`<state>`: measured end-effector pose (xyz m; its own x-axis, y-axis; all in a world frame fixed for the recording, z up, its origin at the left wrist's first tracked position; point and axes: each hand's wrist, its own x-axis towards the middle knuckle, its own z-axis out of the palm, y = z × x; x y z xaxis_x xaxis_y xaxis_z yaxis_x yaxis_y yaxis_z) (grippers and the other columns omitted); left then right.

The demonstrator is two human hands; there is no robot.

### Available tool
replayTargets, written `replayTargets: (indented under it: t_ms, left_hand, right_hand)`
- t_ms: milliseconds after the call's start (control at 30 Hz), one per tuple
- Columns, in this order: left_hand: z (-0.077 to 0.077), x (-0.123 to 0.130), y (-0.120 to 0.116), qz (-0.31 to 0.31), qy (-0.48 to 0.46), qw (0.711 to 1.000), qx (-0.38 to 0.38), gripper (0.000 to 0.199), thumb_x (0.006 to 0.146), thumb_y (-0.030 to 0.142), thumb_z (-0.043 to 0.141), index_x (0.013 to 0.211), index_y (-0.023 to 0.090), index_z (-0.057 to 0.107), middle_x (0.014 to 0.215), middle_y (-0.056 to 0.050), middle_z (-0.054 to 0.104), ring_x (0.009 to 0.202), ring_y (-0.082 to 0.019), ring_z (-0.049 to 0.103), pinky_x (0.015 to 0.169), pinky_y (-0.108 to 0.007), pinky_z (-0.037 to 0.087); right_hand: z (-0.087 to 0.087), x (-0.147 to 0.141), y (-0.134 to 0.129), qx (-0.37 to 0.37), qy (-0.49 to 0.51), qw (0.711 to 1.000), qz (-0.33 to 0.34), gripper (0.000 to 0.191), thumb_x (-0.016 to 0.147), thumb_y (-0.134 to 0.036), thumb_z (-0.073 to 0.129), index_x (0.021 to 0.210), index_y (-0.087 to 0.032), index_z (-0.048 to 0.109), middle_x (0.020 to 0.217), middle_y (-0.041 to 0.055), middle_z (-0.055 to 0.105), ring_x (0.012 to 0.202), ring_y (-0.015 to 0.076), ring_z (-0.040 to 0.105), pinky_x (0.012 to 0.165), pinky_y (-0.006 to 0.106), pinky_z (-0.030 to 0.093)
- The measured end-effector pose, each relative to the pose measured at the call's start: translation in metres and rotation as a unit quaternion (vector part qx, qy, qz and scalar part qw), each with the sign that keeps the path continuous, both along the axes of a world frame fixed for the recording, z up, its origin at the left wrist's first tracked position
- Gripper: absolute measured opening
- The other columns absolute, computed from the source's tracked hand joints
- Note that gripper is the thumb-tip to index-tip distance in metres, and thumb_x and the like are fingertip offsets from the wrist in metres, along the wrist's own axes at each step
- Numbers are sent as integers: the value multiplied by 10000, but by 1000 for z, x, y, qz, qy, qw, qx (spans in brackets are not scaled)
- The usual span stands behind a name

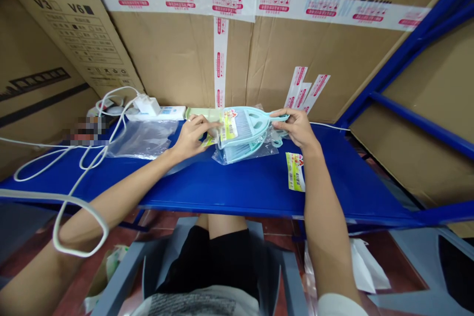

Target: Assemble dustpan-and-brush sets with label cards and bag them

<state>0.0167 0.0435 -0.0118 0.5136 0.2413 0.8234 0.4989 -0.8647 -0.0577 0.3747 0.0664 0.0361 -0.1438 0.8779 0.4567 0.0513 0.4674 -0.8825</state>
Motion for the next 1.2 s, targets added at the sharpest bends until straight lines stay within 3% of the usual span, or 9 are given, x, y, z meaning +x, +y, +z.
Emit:
replayTargets:
  t_ms: [167, 600, 867, 1000, 1100, 1200]
  left_hand:
    - [0, 2, -2, 16, -37, 999, 6, 305, 940, 194, 708, 1243, 228, 686, 869, -27, 732, 821, -230, 615, 778, -404, 424]
    - [-1, 4, -3, 29, -13, 999, -15, 493, 960, 177, 669, 1448, 194, 602, 872, -38, 706, 863, -235, 653, 805, -398, 454]
    - [-2, 4, -3, 33, 65, 996, -43, 700, 969, 161, 644, 1637, 214, 443, 834, -20, 724, 851, -243, 609, 813, -391, 420]
    - [0, -3, 2, 24, 73, 996, -34, 539, 950, 201, 680, 1486, 235, 641, 892, -47, 757, 883, -257, 588, 816, -415, 403]
    - [3, -14, 11, 27, 44, 998, -24, 341, 925, 193, 681, 1237, 281, 792, 908, -49, 767, 880, -258, 586, 800, -429, 388]
    - [8, -26, 18, 52, 4, 998, -31, 215, 923, 216, 684, 1058, 309, 824, 887, -43, 759, 874, -261, 587, 794, -437, 388]
  right_hand:
    - [-1, 4, 1, -7, 7, 1000, -5, 441, 525, -436, 1063, 860, -254, 843, 1017, 68, 828, 872, 239, 760, 735, 345, 645]
    - [2, -3, -4, -19, 17, 999, 22, 407, 536, -385, 1062, 845, -231, 845, 1038, 82, 823, 885, 230, 764, 741, 333, 655]
    - [-3, -6, -1, -19, 7, 999, 38, 395, 557, -379, 1054, 856, -220, 850, 1040, 91, 825, 867, 223, 764, 717, 316, 654]
    - [-4, -3, 0, -28, 15, 999, 35, 416, 527, -384, 1065, 842, -222, 847, 1010, 81, 826, 836, 218, 764, 705, 322, 665]
    - [-3, 6, 2, -40, 32, 999, 13, 432, 500, -372, 1071, 842, -230, 849, 952, 53, 826, 758, 181, 746, 678, 291, 655]
    - [-3, 16, 5, -28, 57, 998, -24, 428, 516, -375, 1061, 866, -249, 850, 852, 16, 808, 692, 152, 716, 640, 261, 632]
